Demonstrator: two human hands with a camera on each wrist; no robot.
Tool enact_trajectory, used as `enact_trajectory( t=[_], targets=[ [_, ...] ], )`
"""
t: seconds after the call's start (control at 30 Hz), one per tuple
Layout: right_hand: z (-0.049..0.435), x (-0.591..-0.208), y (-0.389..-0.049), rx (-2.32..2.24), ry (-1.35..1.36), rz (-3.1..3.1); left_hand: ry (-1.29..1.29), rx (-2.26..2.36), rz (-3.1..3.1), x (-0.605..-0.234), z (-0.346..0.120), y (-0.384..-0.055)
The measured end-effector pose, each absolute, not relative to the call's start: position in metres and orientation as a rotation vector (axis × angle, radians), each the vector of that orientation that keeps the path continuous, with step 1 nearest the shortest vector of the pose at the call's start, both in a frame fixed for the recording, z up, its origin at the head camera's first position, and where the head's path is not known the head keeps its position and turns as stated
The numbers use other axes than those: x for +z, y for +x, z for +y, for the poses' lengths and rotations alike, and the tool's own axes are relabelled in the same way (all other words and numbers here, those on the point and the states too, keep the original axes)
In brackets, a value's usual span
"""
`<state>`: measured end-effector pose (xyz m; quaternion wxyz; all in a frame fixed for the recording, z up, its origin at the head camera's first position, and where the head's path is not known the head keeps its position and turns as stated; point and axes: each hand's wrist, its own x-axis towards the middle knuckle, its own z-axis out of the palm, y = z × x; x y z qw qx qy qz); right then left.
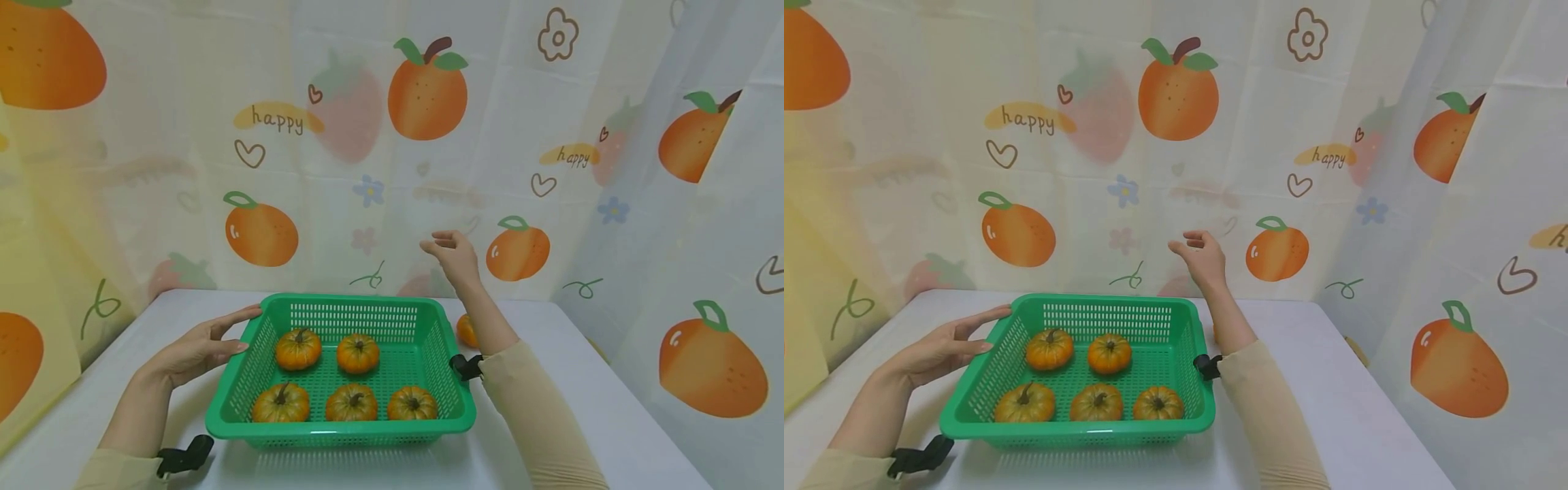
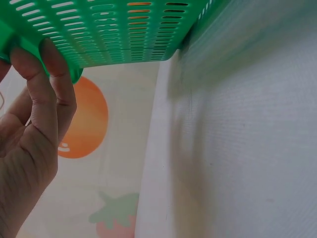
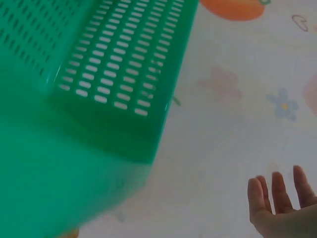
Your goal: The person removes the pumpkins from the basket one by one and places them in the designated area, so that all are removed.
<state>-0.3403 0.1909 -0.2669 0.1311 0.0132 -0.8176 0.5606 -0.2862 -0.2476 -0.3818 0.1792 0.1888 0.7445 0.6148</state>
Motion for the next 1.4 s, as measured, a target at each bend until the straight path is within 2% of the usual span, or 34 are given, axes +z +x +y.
enact_trajectory(
  t=[0.47,0.8,1.4],
  targets=[
    [0.155,-0.287,-0.34,1.804,0.34,-2.702,0.567,1.748,2.106,-0.386,-0.25,-0.288],
    [0.131,-0.303,-0.338,1.616,0.514,-3.0,0.536,1.747,2.115,-0.383,-0.246,-0.286],
    [0.119,-0.327,-0.346,1.257,0.866,-3.284,0.582,1.765,2.092,-0.385,-0.249,-0.286]
  ],
)
